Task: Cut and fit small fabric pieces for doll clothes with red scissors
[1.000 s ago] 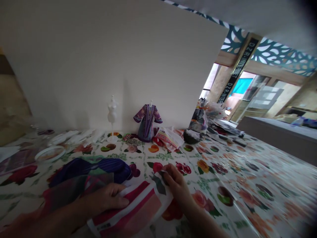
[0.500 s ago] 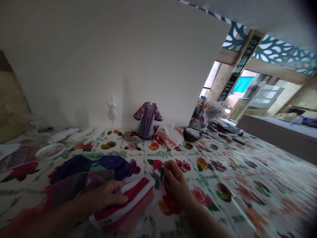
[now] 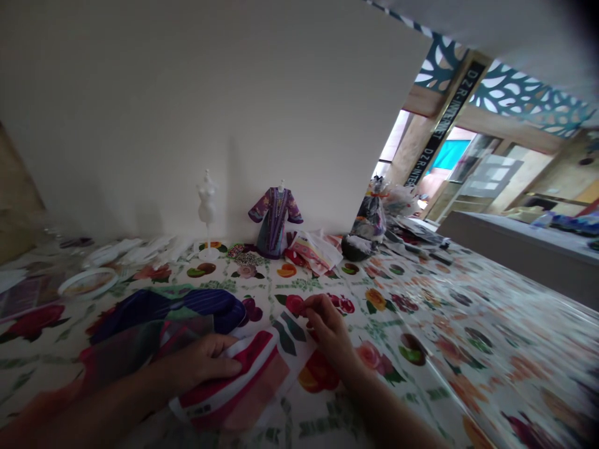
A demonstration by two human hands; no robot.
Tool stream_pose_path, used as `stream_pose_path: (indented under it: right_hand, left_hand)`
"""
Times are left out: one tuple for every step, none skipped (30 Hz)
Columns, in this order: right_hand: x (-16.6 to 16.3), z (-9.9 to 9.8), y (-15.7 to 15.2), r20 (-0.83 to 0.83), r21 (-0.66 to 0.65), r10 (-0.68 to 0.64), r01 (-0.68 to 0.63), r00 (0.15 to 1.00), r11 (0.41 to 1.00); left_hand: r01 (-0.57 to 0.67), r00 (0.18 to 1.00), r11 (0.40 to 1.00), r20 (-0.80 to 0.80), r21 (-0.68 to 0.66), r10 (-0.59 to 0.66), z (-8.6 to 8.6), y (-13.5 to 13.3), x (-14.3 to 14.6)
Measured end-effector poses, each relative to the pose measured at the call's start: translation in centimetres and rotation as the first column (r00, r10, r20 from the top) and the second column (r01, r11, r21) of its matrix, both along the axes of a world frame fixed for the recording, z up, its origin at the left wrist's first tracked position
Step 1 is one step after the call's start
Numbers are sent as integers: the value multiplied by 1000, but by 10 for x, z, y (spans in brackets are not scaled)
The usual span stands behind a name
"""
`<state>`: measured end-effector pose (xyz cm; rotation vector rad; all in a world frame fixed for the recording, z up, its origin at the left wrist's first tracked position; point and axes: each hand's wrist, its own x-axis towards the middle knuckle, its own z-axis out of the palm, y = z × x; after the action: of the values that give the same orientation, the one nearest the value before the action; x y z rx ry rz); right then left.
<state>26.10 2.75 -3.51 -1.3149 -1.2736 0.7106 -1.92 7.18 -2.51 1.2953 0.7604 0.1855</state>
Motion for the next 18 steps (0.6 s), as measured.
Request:
stream_pose_path:
  right_hand:
    - [-1,0,0,1,-1,5,-5,1000,1000]
    - [-1,0,1,-1,-4,11,-11,1000,1000]
    - [-2,0,1,-3,-8,16,-16,1000,1000]
    - [-2,1,1,-6,-12,20,-20,1000,1000]
    - [-3,2,0,-8,-17,24,-24,1000,1000]
    - [-3,2,0,-10,-24,29,-29,1000,999]
    - [-4,3,0,-10,-31,34,-34,999,999]
    - [-4,4,-1,-9,-39,40,-40,999,998]
    - [-4,5,-1,-8,-46,46,-46,999,998]
    - [-5,6,-2,-7,-53,53,-53,999,997]
    - [-5,6,-2,-5,-57,58,-58,998,997]
    - [-5,5,-2,-2,-61,62,-62,998,996]
    - [-5,5,-2,1,-62,66,-65,998,996]
    - [-5,4,-3,7,-60,69,-69,998,996]
    - [-5,4,-3,14,-55,74,-73,997,996]
    - [-5,3,-4,20,-50,82,-81,996,995]
    - [-6,3,-5,28,-45,96,-95,995,995]
    - [-7,3,-6,40,-39,113,-111,993,993]
  left_hand:
    - [-1,1000,1000,-2,-5,1,0,0,0]
    - [0,1000,1000,-3,-7,0,-1,0,-1]
    - [4,1000,1000,-2,-5,-4,-2,1,-1]
    - [11,1000,1000,1,1,-11,-3,2,-2]
    - [19,1000,1000,1,9,-19,-5,3,-2]
    - [25,1000,999,-1,20,-25,-6,3,-2]
    - [25,1000,999,-6,32,-24,-7,4,-3]
    - [26,1000,999,-13,41,-25,-7,5,-3]
    - [27,999,998,-20,47,-26,-8,5,-3]
    - [26,999,998,-26,50,-24,-8,5,-3]
    - [16,999,999,-31,48,-14,-7,4,-3]
    - [2,999,999,-35,42,-1,-6,3,-3]
    - [-9,999,999,-34,35,10,-5,2,-3]
    - [-15,999,1000,-32,27,16,-3,1,-3]
    - [-21,999,1000,-27,20,21,-2,0,-3]
    - [-22,1000,1000,-21,11,22,0,-1,-2]
    - [-22,1000,1000,-16,3,22,2,-2,-2]
    - [-25,1000,1000,-12,-3,25,3,-3,-1]
